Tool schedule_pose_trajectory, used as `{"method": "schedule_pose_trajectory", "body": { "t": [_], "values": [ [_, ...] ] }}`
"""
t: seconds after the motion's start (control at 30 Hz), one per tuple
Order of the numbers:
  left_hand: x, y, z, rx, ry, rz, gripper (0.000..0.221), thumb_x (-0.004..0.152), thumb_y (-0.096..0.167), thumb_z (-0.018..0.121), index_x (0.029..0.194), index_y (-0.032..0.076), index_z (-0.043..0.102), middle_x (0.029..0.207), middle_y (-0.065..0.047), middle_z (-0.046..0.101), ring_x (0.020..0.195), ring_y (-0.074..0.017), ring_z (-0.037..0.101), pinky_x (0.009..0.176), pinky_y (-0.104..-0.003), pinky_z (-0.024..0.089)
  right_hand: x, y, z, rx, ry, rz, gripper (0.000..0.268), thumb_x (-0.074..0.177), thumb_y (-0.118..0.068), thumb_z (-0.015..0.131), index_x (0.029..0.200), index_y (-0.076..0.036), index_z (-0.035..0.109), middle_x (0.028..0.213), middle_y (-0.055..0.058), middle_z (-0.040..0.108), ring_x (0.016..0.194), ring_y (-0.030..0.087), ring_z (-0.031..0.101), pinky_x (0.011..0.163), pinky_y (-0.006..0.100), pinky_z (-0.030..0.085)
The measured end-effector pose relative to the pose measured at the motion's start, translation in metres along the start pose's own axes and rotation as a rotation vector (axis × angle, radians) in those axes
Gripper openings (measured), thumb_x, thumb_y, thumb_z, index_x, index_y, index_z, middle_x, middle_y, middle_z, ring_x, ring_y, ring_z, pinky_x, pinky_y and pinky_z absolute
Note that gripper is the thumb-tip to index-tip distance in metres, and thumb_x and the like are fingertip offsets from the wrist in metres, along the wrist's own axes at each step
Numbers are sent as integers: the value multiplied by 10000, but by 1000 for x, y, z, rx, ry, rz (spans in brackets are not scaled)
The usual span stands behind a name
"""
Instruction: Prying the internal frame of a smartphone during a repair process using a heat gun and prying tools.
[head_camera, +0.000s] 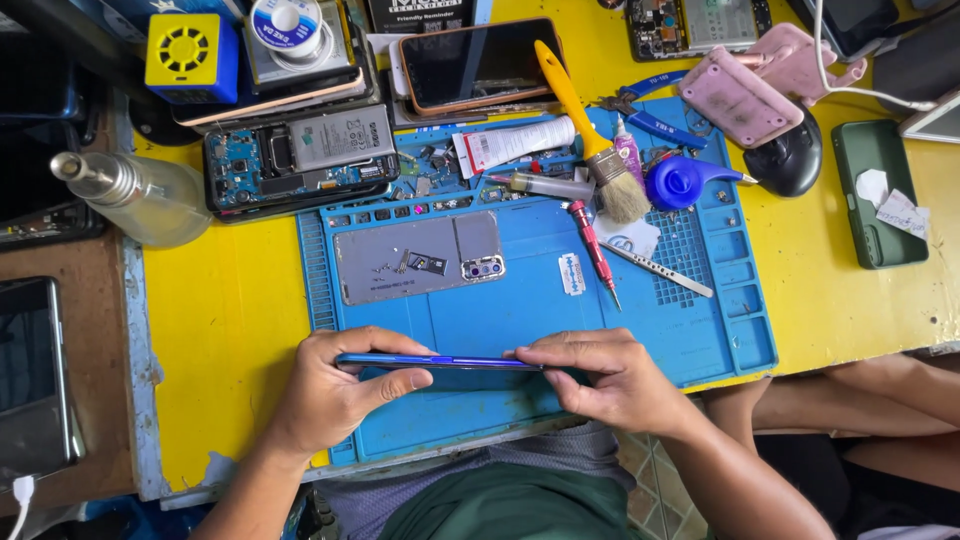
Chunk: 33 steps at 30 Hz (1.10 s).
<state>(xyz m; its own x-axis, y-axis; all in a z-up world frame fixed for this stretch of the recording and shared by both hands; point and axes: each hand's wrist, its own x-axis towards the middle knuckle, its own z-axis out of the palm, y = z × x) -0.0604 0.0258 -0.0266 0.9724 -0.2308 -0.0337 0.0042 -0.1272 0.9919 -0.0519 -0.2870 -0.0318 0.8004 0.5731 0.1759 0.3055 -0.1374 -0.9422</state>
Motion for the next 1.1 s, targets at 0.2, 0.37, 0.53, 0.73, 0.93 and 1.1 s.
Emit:
{"method": "schedule_pose_trajectory", "body": {
  "t": [0.2,0.37,0.53,0.73,0.93,1.1],
  "values": [
    [0,1,0,8,4,24,169,755,152,879,906,103,820,900,-39,834,800,-125,765,692,-229,608,6,2,-7,-65,-33,-119,259,1017,-122,608,1242,-39,705,1148,152,787,1016,259,813,882,321,646],
    [0,6,1,74,14,43,171,748,170,883,893,104,821,871,-27,831,773,-118,768,676,-231,600,10,2,-16,-73,-104,-183,267,1014,-118,623,1251,-12,686,1154,162,779,1021,277,810,864,333,655],
    [0,16,5,150,37,78,147,747,194,881,857,120,816,823,3,821,725,-89,746,640,-221,561,16,-5,-23,-130,-113,-220,233,962,-52,676,1188,-5,707,1108,139,792,947,259,820,807,317,672],
    [5,27,7,233,12,158,150,755,219,877,854,136,803,829,6,821,735,-105,772,667,-241,585,21,-19,-32,-224,-172,-189,221,949,-85,697,1164,-39,714,993,95,801,787,209,793,691,287,629],
    [8,39,10,259,-27,194,142,769,215,865,868,130,808,839,-2,827,725,-118,784,651,-248,592,23,-25,-36,-278,-209,-180,210,953,-105,693,1155,-51,714,955,65,789,751,210,766,638,316,590],
    [11,51,14,259,-58,288,151,773,177,873,882,109,794,836,-24,816,672,-126,758,610,-265,576,26,-29,-36,-297,-235,-219,172,953,-92,690,1117,-44,705,889,68,759,681,212,719,605,312,568]
  ]
}}
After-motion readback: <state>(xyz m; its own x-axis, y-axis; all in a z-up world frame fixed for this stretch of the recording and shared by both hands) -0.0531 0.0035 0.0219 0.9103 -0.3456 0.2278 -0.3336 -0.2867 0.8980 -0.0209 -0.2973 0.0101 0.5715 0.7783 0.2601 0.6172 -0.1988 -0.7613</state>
